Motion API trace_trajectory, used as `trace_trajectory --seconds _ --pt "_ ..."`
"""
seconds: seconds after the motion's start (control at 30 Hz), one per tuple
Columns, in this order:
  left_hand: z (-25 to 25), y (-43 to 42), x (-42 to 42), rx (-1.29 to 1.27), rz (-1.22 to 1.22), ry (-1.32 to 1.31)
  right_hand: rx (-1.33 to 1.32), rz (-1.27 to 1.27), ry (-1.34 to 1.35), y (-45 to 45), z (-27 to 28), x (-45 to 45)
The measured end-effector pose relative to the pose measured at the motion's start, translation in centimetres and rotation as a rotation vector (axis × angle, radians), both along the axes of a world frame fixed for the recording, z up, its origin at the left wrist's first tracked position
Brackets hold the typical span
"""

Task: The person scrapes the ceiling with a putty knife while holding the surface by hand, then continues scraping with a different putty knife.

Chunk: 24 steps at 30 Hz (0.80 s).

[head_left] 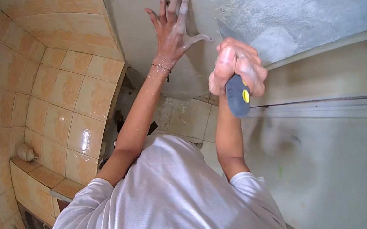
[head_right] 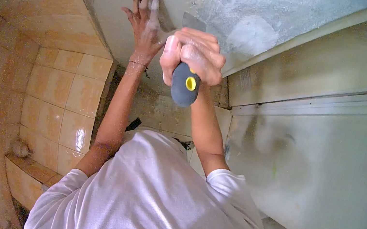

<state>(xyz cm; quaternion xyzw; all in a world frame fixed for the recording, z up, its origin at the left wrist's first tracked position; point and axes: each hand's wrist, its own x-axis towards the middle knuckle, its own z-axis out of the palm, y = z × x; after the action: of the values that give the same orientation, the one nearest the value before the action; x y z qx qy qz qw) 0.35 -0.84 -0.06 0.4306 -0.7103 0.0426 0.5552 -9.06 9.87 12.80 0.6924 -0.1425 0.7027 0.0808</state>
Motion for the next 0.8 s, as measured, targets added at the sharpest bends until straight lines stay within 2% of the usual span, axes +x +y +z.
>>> trace_trajectory --seconds 0.03,0.1,0.17,0.23,0.3,0.37,0.5,0.57,0.63,0.67,0.7,0.8 --pt "-0.2 0.2 0.0 0.002 -0.002 -0.005 0.003 0.004 -0.003 -1.2 -0.6 -0.3" --pt "-0.5 0.2 0.0 0.003 0.001 -0.008 -0.07 -0.138 0.208 -3.8 -1.4 -0.8" --pt "-0.6 -0.3 -0.1 -0.016 0.01 -0.005 -0.048 -0.113 0.209 -3.2 -1.0 -0.6" --pt "-0.7 -0.5 -0.2 0.003 0.049 -0.029 -0.063 0.036 0.087 -1.2 0.1 0.0" --pt "-0.5 -0.5 -0.1 -0.004 0.033 -0.013 -0.053 0.001 0.064 -2.0 -1.1 -0.3" --pt "-0.6 0.2 -0.1 -0.007 0.003 -0.006 -0.006 -0.137 0.203 -4.0 -2.5 -1.3" --pt "-0.6 -0.1 -0.1 0.01 0.047 -0.044 -0.058 -0.016 0.05 -1.3 -0.9 0.1" --pt "-0.6 -0.2 0.1 0.01 0.049 -0.042 0.039 -0.009 0.109 -1.3 -1.9 -0.6" --pt "-0.7 -0.2 0.1 -0.007 0.041 -0.032 0.021 -0.166 0.254 -3.8 -3.3 -1.1" --pt "-0.9 -0.1 -0.1 -0.004 0.036 -0.036 0.078 -0.118 0.344 -3.8 -3.7 -1.6" --pt "-1.1 -0.6 0.0 -0.003 0.068 -0.06 0.072 -0.114 0.341 -3.5 -3.5 -1.3" --pt "-0.2 -0.3 0.0 0.0 0.061 -0.047 0.033 -0.044 -0.037 -1.4 -3.8 -0.3"
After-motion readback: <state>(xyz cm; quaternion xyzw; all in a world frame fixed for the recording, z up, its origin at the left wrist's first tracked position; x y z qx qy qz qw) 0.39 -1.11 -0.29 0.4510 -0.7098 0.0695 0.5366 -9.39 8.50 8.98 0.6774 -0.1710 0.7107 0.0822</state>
